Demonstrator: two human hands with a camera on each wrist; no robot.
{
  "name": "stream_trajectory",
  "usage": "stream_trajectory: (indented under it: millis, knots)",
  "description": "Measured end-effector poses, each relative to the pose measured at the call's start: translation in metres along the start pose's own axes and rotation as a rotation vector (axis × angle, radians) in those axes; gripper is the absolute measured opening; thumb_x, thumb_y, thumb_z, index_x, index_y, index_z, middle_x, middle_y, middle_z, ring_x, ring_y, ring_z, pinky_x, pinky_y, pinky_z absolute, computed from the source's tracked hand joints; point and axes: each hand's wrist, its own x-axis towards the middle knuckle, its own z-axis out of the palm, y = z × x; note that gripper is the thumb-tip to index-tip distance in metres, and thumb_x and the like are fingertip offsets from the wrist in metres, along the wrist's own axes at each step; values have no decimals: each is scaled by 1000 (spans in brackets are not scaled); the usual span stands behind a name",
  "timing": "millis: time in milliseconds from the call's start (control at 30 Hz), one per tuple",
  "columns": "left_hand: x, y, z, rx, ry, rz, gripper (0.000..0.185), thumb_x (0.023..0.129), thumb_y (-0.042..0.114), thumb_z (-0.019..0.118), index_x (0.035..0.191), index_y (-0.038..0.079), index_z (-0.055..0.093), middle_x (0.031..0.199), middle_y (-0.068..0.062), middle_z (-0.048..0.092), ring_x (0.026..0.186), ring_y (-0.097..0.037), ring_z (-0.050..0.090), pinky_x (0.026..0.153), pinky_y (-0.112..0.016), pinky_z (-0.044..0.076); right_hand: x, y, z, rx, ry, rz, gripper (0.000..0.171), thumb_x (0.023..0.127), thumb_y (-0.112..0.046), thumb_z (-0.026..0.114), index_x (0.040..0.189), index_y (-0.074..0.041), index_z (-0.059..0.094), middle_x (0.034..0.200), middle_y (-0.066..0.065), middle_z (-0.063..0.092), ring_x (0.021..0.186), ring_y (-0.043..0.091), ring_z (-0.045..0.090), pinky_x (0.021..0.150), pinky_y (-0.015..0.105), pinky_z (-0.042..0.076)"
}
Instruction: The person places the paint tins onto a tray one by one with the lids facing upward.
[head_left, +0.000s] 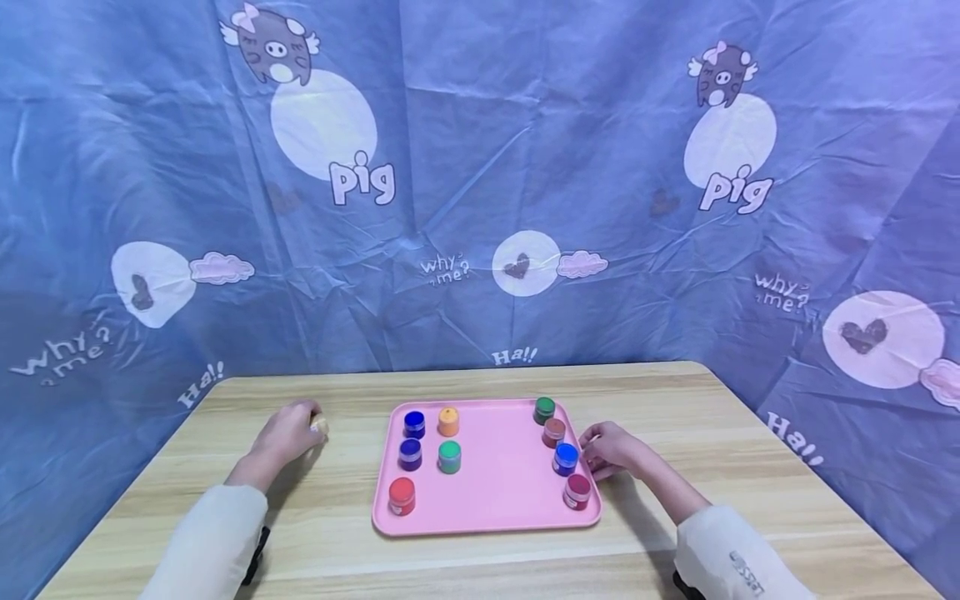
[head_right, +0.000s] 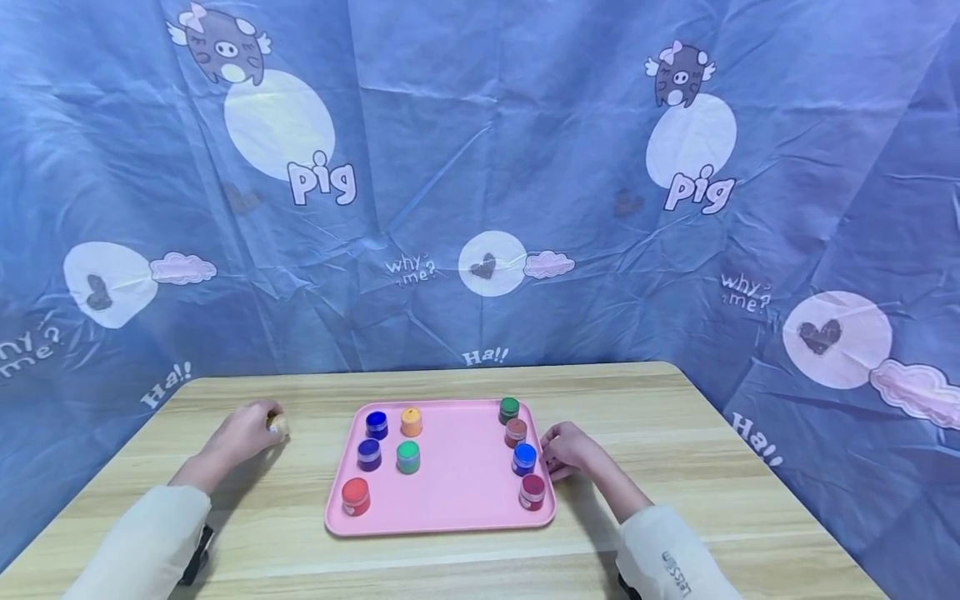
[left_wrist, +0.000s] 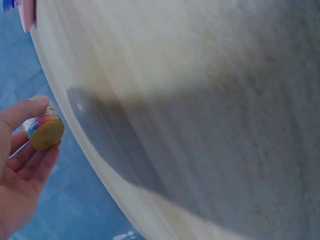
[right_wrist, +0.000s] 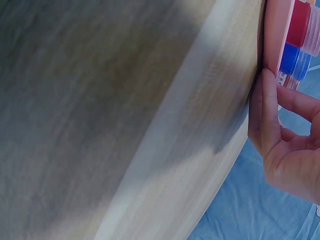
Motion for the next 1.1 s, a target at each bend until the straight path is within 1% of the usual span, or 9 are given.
stream_trajectory:
  millis: [133,300,400,600,733,867,1100]
  knots:
    - [1,7,1,-7,27,21,23,67,2,63,89,-3,59,82,-13,58,72,-31,56,63,-45,46,2,0,1,13,3,0,15,79,12,51,93,9,50,66,12,56,56,18,58,57,36,55]
    - [1,15,2,4,55,24,21,71,2,61,91,-4,61,84,-13,59,74,-31,57,65,-45,48,3,1,2,18,5,-6,15,79,12,51,93,10,50,66,13,56,56,18,58,58,36,55]
    - [0,20,1,-2,75,41,21,72,2,62,91,-5,61,85,-14,59,76,-32,58,66,-45,48,3,1,2,11,9,1,14,79,12,51,93,9,51,67,13,56,57,19,58,58,36,55]
    - [-3,31,1,-29,110,81,25,69,1,65,93,-5,61,87,-15,60,78,-32,58,69,-45,49,3,2,2,-2,13,3,15,79,11,50,94,9,51,67,13,56,57,18,58,57,36,55]
    - [-6,41,0,-43,115,88,28,67,1,69,93,-5,61,88,-14,60,78,-31,58,70,-44,49,3,2,2,3,21,2,17,77,12,49,94,10,51,67,14,55,55,18,56,57,35,55]
    - [-7,52,1,-50,116,100,27,67,2,72,91,-3,61,86,-13,59,77,-29,57,69,-42,50,2,2,2,7,23,-1,18,76,13,49,93,10,51,67,14,55,54,18,56,57,35,55]
    - [-9,67,2,-73,157,144,27,64,2,74,87,-1,61,82,-12,59,76,-27,57,70,-41,50,2,2,3,14,25,2,18,75,13,50,93,10,51,65,13,54,54,18,55,57,35,55]
